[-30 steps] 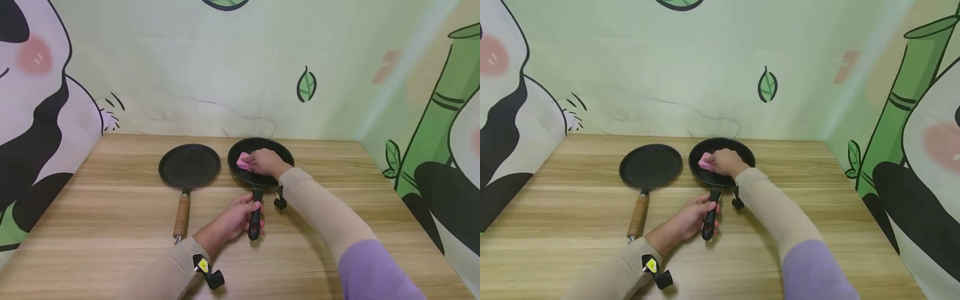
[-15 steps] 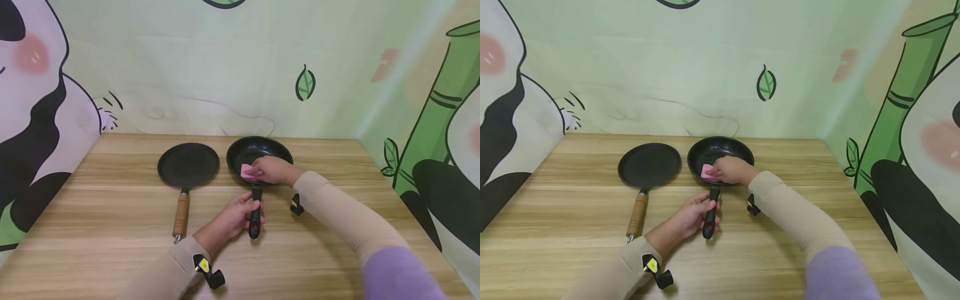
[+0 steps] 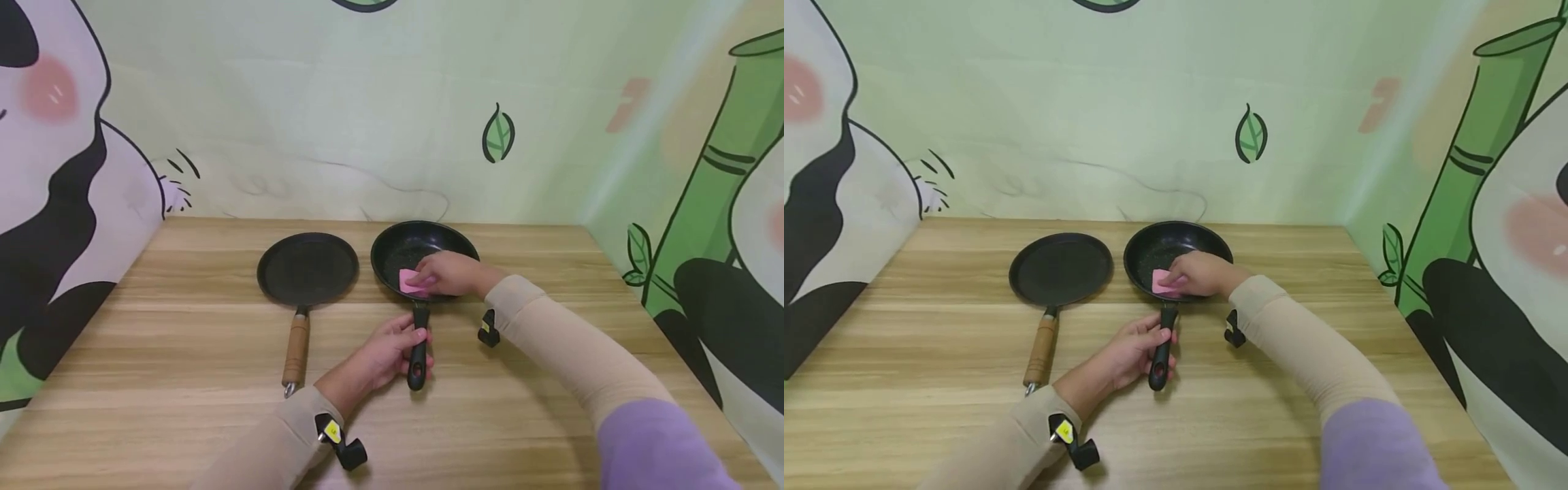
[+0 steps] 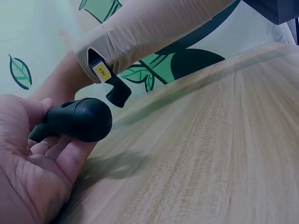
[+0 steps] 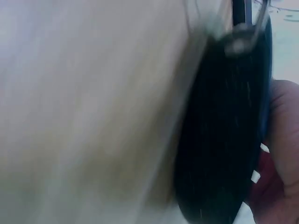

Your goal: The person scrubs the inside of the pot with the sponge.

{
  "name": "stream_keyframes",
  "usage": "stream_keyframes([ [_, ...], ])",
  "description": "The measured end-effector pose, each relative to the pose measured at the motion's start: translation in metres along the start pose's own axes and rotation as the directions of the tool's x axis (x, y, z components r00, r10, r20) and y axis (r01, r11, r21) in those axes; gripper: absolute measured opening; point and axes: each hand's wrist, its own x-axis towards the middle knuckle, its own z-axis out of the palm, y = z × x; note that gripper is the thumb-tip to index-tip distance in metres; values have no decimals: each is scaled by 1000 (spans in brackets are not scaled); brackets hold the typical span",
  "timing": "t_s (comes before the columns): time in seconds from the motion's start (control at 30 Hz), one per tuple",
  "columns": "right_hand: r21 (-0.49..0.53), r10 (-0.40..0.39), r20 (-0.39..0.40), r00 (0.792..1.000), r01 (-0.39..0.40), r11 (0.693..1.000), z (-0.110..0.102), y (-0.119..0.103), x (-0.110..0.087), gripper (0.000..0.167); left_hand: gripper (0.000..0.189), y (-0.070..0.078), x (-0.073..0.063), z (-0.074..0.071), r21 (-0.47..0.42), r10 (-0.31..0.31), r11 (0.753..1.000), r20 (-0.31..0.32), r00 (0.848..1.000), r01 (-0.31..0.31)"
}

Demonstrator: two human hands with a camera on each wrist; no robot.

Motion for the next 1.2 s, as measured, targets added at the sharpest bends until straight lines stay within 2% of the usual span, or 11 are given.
stream_keyframes([
  [0.07,-19,33,-30,999,-34,999,3,-5,7,30,37,2,-1,-1,8,-3,1000,3,1000,3],
  [0.17,-58,134,-58,989,-137,989,6,-13,21,32,33,3,-1,-2,14,1,1000,3,1000,-1],
  [0.33,-53,316,-44,948,-318,947,5,-18,43,39,36,0,0,-1,-8,-2,1000,3,1000,2],
  [0.47,-43,388,-8,922,-388,921,2,-12,56,41,39,-1,0,-2,-39,-5,999,5,1000,5],
  [0.7,-57,441,-38,897,-443,895,-1,4,66,40,43,0,-1,-3,-87,23,996,-21,1000,-24],
  [0.97,-63,487,-17,874,-487,871,-3,22,61,42,49,-1,-2,1,-92,20,995,-43,999,-23],
  [1.1,-79,492,-1,871,-490,868,-6,27,57,43,48,1,-2,3,-80,14,997,-50,999,-18],
  [1.2,-72,467,7,884,-465,882,-8,25,55,42,45,2,-3,3,-71,11,997,-51,999,-15],
])
